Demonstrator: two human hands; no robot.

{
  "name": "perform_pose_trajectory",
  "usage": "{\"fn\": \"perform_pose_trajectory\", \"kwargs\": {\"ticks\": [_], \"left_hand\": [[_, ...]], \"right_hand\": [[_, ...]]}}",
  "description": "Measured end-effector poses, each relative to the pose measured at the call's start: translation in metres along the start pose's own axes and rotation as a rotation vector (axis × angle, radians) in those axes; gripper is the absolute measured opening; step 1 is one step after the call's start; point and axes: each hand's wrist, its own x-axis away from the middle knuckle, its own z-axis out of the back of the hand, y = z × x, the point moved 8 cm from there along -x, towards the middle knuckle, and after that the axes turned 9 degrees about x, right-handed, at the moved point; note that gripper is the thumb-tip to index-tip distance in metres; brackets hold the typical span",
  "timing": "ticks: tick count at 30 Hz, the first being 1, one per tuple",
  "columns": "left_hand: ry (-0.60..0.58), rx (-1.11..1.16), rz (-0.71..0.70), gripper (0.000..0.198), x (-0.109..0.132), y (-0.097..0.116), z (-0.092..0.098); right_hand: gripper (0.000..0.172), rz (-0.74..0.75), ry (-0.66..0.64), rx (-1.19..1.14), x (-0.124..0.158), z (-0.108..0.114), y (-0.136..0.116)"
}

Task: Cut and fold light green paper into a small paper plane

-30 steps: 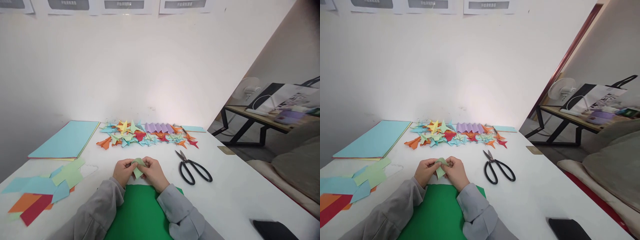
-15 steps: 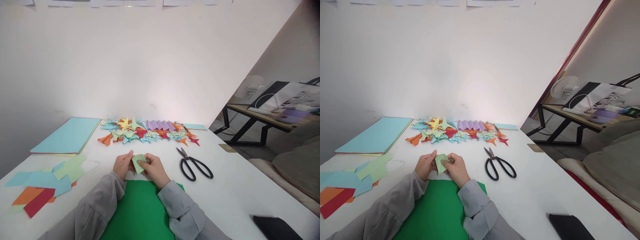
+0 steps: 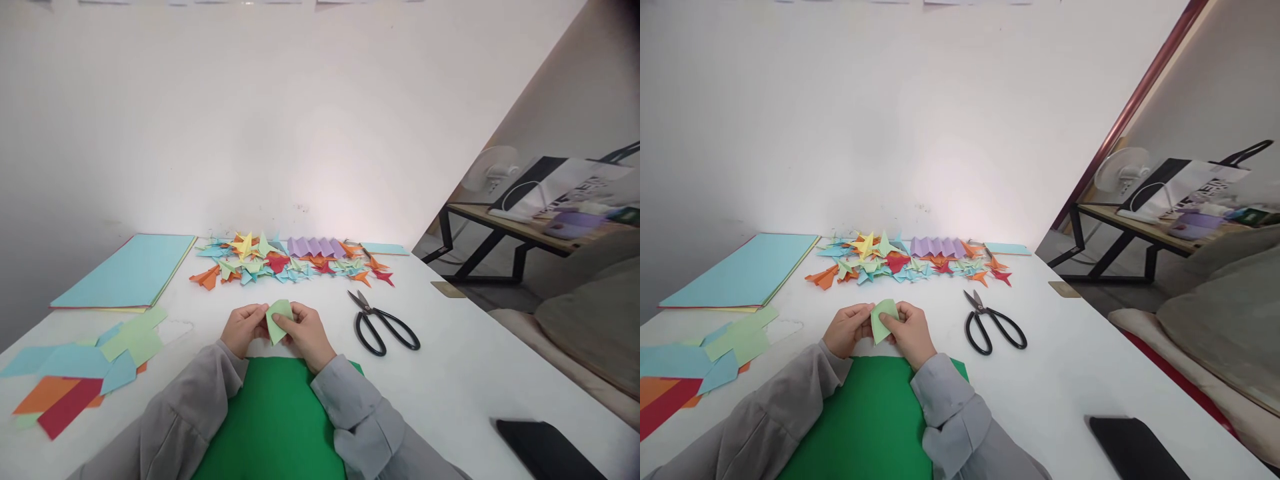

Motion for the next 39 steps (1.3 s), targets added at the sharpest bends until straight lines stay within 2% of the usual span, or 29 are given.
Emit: {"fn": "perform_pose_trajectory", "kwargs": {"ticks": [6, 15, 23, 28, 32, 36, 39], "left_hand": [[0.019, -0.042, -0.026, 0.032, 0.002, 0.002, -0.002], [0.114, -0.066, -0.062, 0.028, 0.002, 0.005, 0.006], [0.193, -0.233, -0.161, 0.025, 0.007, 0.014, 0.008], [0.244, -0.293, -0.199, 0.024, 0.01, 0.019, 0.01], [0.224, -0.241, -0.201, 0.024, 0.008, 0.018, 0.01], [0.137, -0.049, -0.113, 0.026, 0.005, 0.01, 0.006], [0.142, 0.018, -0.083, 0.022, 0.005, 0.008, 0.008]], "right_hand": [[0.025, 0.003, -0.006, -0.014, 0.0, 0.0, 0.0], [0.03, 0.005, 0.0, -0.033, 0.0, 0.0, -0.003], [0.025, -0.018, 0.007, -0.046, 0.002, 0.0, -0.004], [0.025, 0.014, -0.057, -0.033, 0.003, -0.003, -0.007], [0.027, 0.04, -0.042, -0.011, 0.001, -0.002, -0.006], [0.026, 0.029, -0.02, -0.029, 0.0, -0.001, -0.002], [0.028, 0.03, -0.02, -0.036, 0.0, -0.001, -0.002]]}}
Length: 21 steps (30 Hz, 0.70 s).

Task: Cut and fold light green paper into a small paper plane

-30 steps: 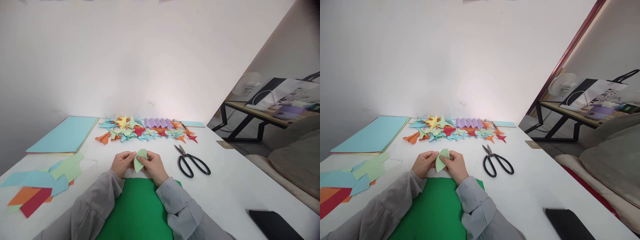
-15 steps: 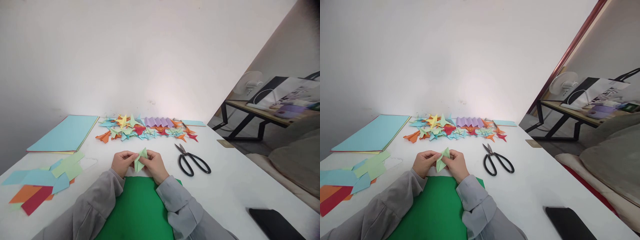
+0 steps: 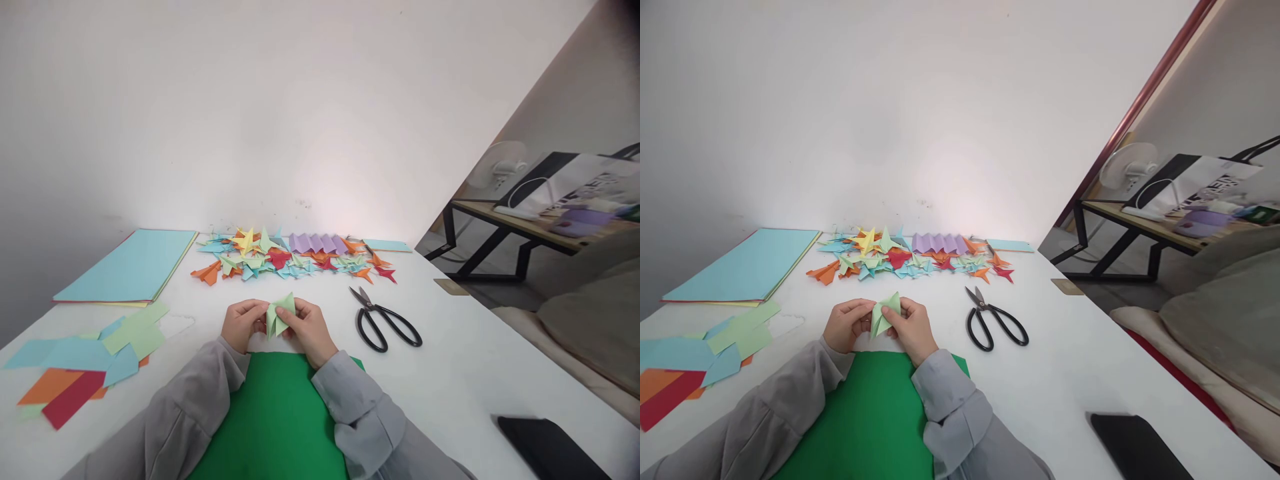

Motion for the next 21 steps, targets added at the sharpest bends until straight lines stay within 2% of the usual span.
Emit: {"fn": "perform_pose_trajectory", "kwargs": {"ticks": [15, 21], "left_hand": [[0.065, -0.197, -0.122, 0.022, -0.0017, 0.0053, 0.0063], [0.008, -0.174, -0.113, 0.02, -0.0025, 0.0027, 0.0047]], "right_hand": [[0.019, 0.016, -0.002, -0.023, 0.0005, -0.0018, -0.0017], [0.014, -0.004, 0.039, -0.024, -0.0003, 0.0021, 0.0008]]}}
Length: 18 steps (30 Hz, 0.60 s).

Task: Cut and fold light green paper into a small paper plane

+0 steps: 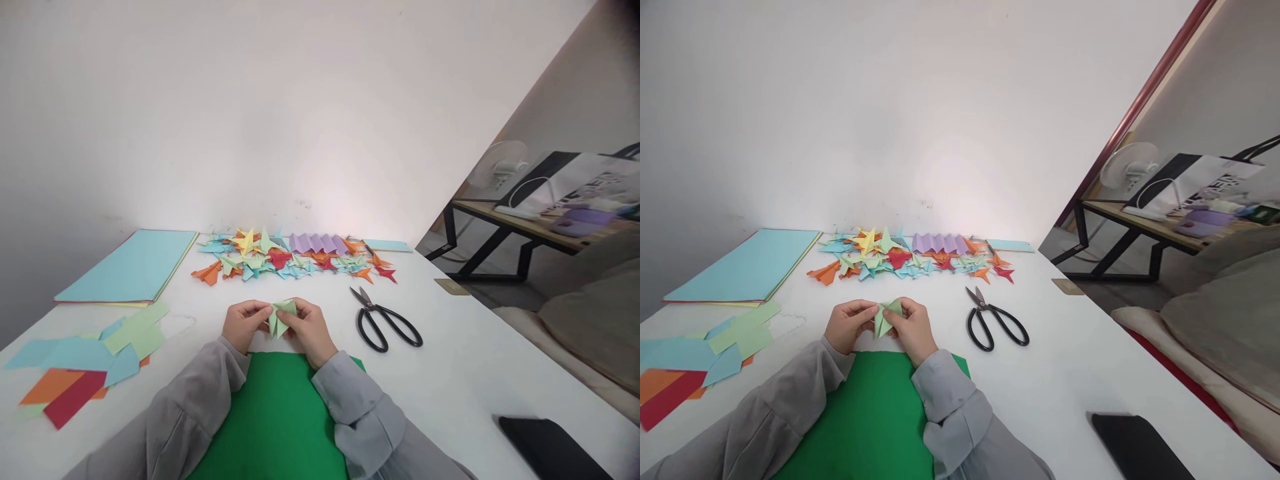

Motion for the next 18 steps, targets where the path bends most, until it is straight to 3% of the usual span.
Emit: {"fn": "perform_pose_trajectory", "kwargs": {"ticks": [18], "left_hand": [[-0.015, -0.028, -0.032, 0.02, 0.0032, 0.0069, -0.0041]], "right_hand": [[0.011, -0.011, 0.008, 0.031, 0.0029, -0.0003, -0.0039]]}}
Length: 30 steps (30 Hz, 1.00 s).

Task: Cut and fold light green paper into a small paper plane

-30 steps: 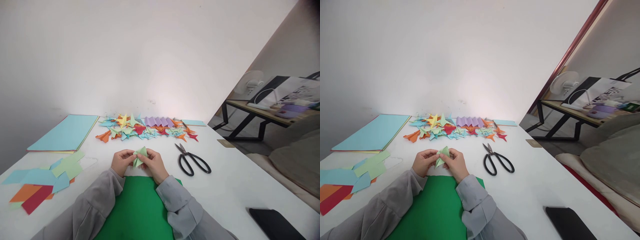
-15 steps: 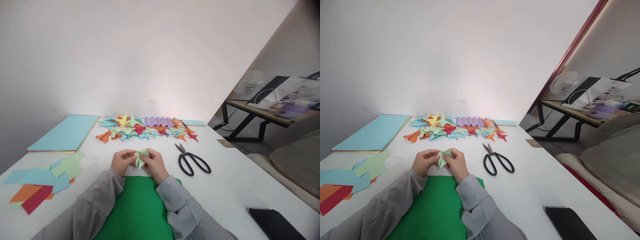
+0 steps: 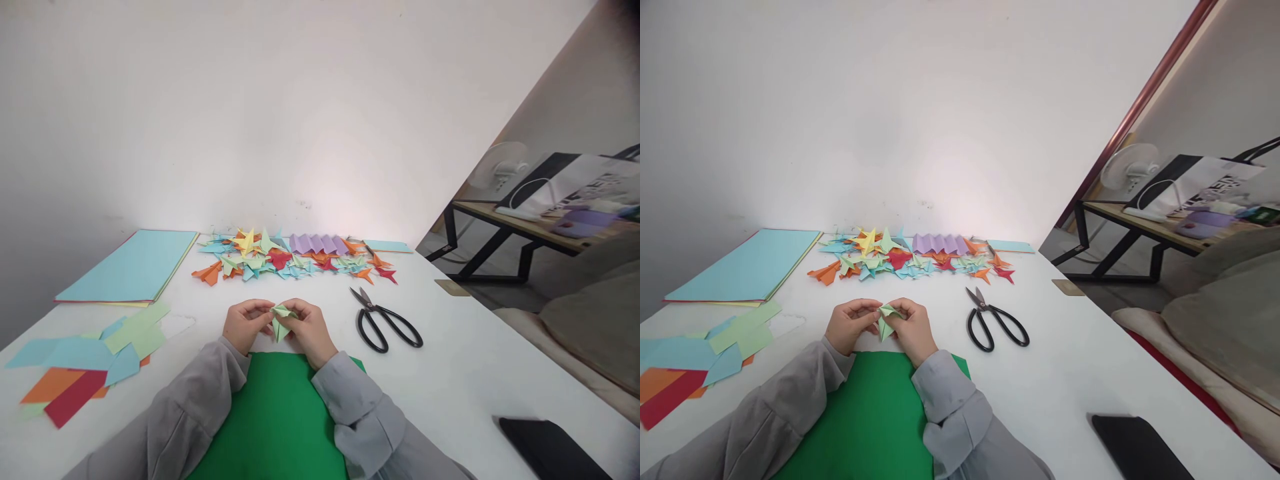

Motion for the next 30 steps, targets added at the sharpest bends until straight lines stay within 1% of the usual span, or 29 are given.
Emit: {"fn": "perform_pose_trajectory", "kwargs": {"ticks": [9, 15, 17, 20, 22, 26, 30], "left_hand": [[0.007, 0.039, 0.032, 0.018, -0.002, -0.008, 0.004], [0.009, 0.035, 0.016, 0.017, -0.001, -0.006, 0.002], [0.015, -0.008, -0.028, 0.015, 0.001, 0.0, 0.001], [0.023, -0.087, -0.176, 0.014, 0.005, 0.015, -0.003], [0.006, -0.123, -0.244, 0.013, 0.008, 0.022, -0.007], [-0.021, -0.16, -0.261, 0.007, 0.008, 0.025, -0.01], [-0.049, -0.175, -0.247, 0.01, 0.009, 0.023, -0.012]], "right_hand": [[0.007, 0.009, 0.004, 0.004, 0.0, 0.002, -0.001], [0.005, 0.002, 0.017, -0.015, -0.001, 0.003, 0.002], [0.006, -0.005, 0.011, -0.018, -0.001, 0.003, 0.002], [0.007, -0.004, 0.015, 0.0, -0.001, 0.003, 0.002], [0.006, 0.0, 0.016, 0.013, -0.001, 0.003, 0.002], [0.005, 0.02, 0.01, 0.032, -0.001, 0.003, -0.001], [0.007, 0.018, 0.0, 0.054, 0.0, 0.002, -0.001]]}}
